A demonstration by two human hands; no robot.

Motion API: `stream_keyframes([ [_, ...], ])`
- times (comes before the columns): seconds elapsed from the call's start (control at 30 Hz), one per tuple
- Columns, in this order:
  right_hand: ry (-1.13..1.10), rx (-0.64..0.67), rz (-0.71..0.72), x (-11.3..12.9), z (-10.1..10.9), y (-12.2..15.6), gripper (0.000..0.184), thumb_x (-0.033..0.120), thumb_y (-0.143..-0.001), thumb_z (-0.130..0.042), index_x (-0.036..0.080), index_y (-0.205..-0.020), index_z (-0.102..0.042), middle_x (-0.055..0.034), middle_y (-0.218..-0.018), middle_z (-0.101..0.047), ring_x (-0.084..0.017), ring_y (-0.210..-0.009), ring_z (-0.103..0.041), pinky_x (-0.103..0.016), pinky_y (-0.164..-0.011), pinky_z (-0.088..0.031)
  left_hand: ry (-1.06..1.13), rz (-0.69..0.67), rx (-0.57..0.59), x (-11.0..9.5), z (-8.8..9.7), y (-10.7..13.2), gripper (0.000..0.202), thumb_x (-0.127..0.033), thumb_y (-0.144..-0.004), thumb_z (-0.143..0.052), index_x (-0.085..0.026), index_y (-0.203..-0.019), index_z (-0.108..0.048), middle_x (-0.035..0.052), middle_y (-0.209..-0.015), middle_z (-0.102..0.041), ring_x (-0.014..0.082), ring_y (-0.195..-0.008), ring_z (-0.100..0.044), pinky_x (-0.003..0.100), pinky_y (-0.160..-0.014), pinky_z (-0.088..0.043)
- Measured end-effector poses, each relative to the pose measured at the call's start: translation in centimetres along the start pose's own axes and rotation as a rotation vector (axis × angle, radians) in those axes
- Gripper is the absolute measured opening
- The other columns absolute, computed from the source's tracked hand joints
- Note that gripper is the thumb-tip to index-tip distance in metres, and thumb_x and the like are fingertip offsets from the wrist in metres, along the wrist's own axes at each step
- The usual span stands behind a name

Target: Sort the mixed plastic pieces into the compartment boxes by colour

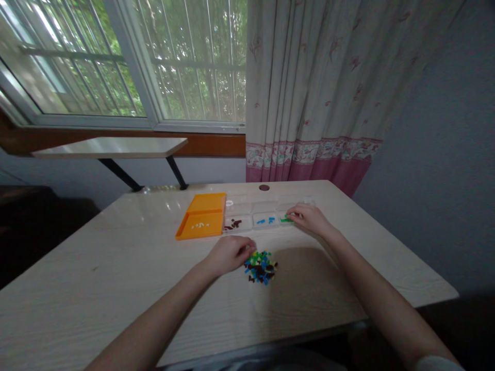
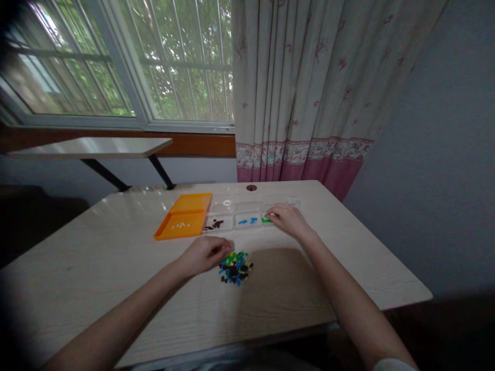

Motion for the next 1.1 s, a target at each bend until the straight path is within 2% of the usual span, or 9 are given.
stream_keyframes([
  [0.07, 0.052, 0.063, -0.06, -1.5, -0.5, 0.1, 0.018, 0.03, -0.08, -0.051, 0.021, -0.084, -0.066, -0.0024, -0.074, -0.061, -0.012, -0.066, -0.054, -0.021, -0.061, -0.036, -0.002, -0.002, -0.007, 0.1, 0.1, 0.0, 0.02, -0.023, -0.082, -0.043, -0.018, -0.081, -0.062, 0.0004, -0.069, -0.063, 0.0087, -0.058, -0.052, 0.017, -0.056, -0.035],
  [0.17, 0.06, 0.107, -0.106, -2.5, -1.0, 0.1, 0.018, 0.031, -0.079, -0.051, 0.021, -0.084, -0.066, -0.0022, -0.072, -0.06, -0.013, -0.068, -0.054, -0.022, -0.063, -0.036, -0.004, -0.009, -0.009, 0.1, 0.3, 0.0, 0.021, -0.023, -0.082, -0.042, -0.017, -0.081, -0.062, 0.001, -0.07, -0.063, 0.0086, -0.057, -0.052, 0.016, -0.055, -0.034],
  [0.57, 0.01, 0.107, -0.144, -2.5, -0.9, 0.1, 0.021, 0.027, -0.079, -0.049, 0.018, -0.086, -0.066, -0.0049, -0.079, -0.064, -0.014, -0.071, -0.054, -0.022, -0.064, -0.037, -0.025, -0.012, -0.008, -0.1, 0.6, 0.0, 0.022, -0.023, -0.082, -0.042, -0.016, -0.08, -0.063, 0.0013, -0.067, -0.063, 0.0088, -0.055, -0.051, 0.017, -0.054, -0.034],
  [0.7, -0.112, 0.169, -0.108, -0.4, -0.8, 0.2, 0.02, 0.026, -0.078, -0.049, 0.016, -0.082, -0.066, -0.0011, -0.064, -0.059, -0.01, -0.058, -0.049, -0.02, -0.056, -0.034, -0.026, -0.01, 0.003, -0.3, 0.8, 0.1, 0.021, -0.023, -0.082, -0.043, -0.017, -0.079, -0.063, 0.0009, -0.067, -0.062, 0.0089, -0.055, -0.052, 0.017, -0.054, -0.034],
  [0.9, -0.461, 0.605, -0.036, 4.3, -2.7, 1.2, 0.019, 0.031, -0.065, -0.064, 0.014, -0.074, -0.065, 0.0055, -0.051, -0.047, -0.005, -0.046, -0.04, -0.015, -0.044, -0.028, -0.038, -0.013, 0.007, -0.2, 0.7, 0.1, 0.021, -0.024, -0.082, -0.043, -0.017, -0.077, -0.062, 0.0008, -0.064, -0.061, 0.0087, -0.054, -0.051, 0.017, -0.053, -0.033],
  [1.0, -0.515, 0.698, 0.014, 6.0, -3.4, 1.7, 0.023, 0.03, -0.06, -0.068, 0.015, -0.079, -0.066, 0.0059, -0.053, -0.048, -0.005, -0.048, -0.042, -0.014, -0.045, -0.03, -0.044, -0.016, 0.017, -0.1, 0.5, 0.1, 0.021, -0.023, -0.082, -0.043, -0.017, -0.077, -0.062, 0.0012, -0.065, -0.061, 0.0092, -0.055, -0.052, 0.017, -0.054, -0.033],
  [1.1, -0.537, 0.767, 0.055, 7.3, -4.0, 2.2, 0.024, 0.024, -0.061, -0.067, 0.015, -0.083, -0.065, 0.0048, -0.058, -0.053, -0.006, -0.051, -0.046, -0.015, -0.047, -0.034, -0.041, -0.019, 0.022, -0.1, 0.4, 0.1, 0.021, -0.023, -0.082, -0.043, -0.017, -0.078, -0.063, 0.0016, -0.066, -0.062, 0.0096, -0.057, -0.053, 0.017, -0.055, -0.034],
])
Point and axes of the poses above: each hand's wrist, its own y-axis away from the middle knuckle, its own z-axis out of the back of the hand, x = y × z, the point moved 5 cm from there along -y, towards the middle knuckle
